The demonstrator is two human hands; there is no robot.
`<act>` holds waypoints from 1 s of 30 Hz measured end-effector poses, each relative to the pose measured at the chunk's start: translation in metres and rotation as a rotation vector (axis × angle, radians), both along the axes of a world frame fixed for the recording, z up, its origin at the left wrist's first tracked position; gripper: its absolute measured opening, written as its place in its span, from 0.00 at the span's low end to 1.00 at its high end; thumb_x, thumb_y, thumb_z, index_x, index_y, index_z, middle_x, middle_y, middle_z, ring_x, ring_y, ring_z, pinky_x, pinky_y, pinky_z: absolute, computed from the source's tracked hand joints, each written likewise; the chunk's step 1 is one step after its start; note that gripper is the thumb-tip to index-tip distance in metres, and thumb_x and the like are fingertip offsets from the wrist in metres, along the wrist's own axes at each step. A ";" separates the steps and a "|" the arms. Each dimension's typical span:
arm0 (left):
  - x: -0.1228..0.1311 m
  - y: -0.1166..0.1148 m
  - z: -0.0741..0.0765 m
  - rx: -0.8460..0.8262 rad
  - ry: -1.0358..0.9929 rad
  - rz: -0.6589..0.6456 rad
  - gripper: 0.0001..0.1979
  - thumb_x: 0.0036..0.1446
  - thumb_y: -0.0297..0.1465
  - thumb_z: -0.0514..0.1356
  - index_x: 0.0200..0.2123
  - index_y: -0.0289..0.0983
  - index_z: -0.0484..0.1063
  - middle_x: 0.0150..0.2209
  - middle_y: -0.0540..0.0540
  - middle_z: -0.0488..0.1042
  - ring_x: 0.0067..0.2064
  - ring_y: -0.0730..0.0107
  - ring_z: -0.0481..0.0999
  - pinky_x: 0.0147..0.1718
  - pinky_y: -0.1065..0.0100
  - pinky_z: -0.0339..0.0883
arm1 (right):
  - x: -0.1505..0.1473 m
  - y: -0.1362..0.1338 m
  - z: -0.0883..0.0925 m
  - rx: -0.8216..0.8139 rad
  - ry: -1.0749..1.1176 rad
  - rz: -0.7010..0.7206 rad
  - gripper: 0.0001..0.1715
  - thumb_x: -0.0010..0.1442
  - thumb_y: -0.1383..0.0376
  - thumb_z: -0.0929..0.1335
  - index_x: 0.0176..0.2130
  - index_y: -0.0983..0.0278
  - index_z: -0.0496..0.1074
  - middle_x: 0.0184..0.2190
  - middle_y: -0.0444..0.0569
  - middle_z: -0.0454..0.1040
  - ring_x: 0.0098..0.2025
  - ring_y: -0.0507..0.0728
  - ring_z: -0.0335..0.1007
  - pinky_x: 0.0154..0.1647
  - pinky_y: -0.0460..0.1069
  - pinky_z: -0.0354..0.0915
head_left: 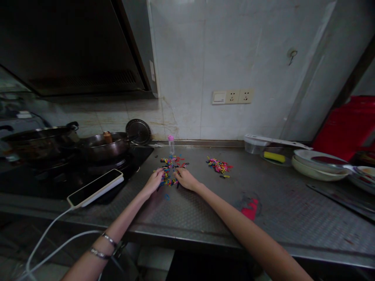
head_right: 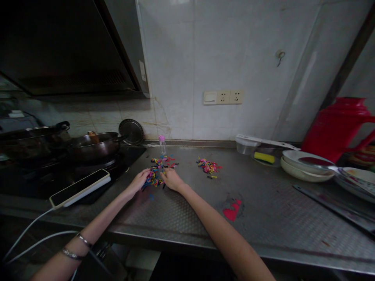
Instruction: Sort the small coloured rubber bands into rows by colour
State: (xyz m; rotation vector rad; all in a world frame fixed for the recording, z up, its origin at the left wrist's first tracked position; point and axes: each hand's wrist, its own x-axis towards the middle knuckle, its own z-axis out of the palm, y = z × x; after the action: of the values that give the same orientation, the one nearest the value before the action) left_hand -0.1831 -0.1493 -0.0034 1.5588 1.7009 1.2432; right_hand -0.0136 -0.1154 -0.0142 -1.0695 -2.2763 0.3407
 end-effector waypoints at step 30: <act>0.007 0.074 -0.012 -0.009 -0.265 -0.145 0.22 0.55 0.37 0.44 0.47 0.31 0.66 0.45 0.38 0.72 0.47 0.64 0.71 0.46 0.63 0.63 | -0.011 0.015 -0.010 -0.091 -0.077 0.059 0.55 0.48 0.38 0.58 0.60 0.74 0.48 0.60 0.65 0.47 0.63 0.65 0.39 0.59 0.58 0.42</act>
State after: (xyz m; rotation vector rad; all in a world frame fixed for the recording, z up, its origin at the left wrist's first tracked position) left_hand -0.1766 -0.0750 -0.0154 1.4138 1.4005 1.3004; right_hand -0.0242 -0.1009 -0.0238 -1.0791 -2.3843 0.4375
